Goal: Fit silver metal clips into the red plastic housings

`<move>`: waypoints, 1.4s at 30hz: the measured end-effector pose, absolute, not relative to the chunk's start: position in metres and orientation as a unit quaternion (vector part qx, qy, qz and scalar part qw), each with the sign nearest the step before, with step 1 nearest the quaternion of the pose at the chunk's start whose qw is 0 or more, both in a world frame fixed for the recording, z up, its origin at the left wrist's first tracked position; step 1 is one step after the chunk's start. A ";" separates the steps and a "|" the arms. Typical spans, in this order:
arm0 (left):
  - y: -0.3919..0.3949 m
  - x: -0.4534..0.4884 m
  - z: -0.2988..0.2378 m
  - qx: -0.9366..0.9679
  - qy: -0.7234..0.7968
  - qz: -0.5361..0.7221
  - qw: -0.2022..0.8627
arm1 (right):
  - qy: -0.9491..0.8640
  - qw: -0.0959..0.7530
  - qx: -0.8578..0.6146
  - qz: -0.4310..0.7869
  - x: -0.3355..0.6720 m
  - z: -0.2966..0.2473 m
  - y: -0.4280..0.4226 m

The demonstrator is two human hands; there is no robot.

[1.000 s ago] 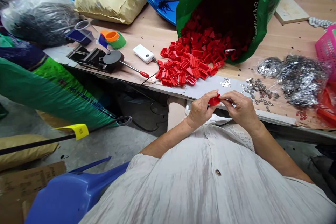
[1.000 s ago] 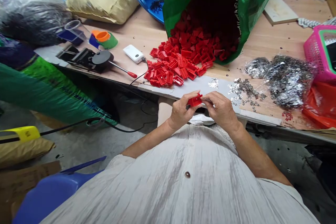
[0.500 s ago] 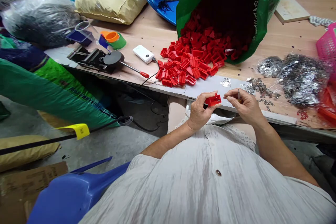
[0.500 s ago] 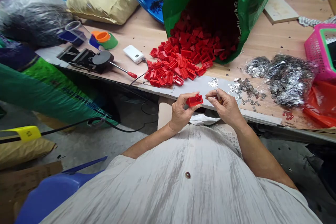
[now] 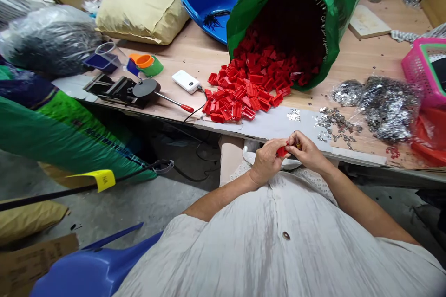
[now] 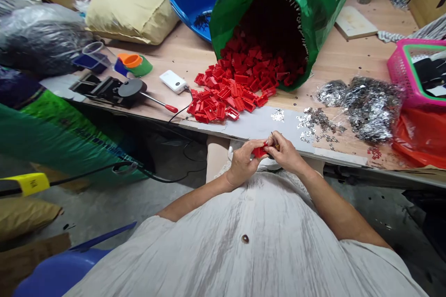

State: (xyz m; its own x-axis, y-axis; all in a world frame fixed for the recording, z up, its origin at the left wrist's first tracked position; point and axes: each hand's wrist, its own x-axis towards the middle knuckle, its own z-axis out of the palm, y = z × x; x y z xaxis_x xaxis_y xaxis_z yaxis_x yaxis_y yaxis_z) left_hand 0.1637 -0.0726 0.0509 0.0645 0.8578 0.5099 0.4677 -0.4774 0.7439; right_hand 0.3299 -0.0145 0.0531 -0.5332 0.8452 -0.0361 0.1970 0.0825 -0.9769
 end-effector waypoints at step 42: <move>-0.065 0.140 0.034 0.284 0.434 0.631 0.577 | -0.828 0.063 -0.536 0.150 0.312 0.057 0.114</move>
State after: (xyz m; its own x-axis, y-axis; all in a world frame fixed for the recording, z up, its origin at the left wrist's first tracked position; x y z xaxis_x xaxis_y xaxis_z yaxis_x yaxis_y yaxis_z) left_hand 0.1400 -0.0647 0.0338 -0.1732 0.9747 -0.1414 -0.4821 0.0413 0.8751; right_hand 0.3123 0.1142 0.0571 -0.4174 0.9070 -0.0565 0.8691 0.3802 -0.3166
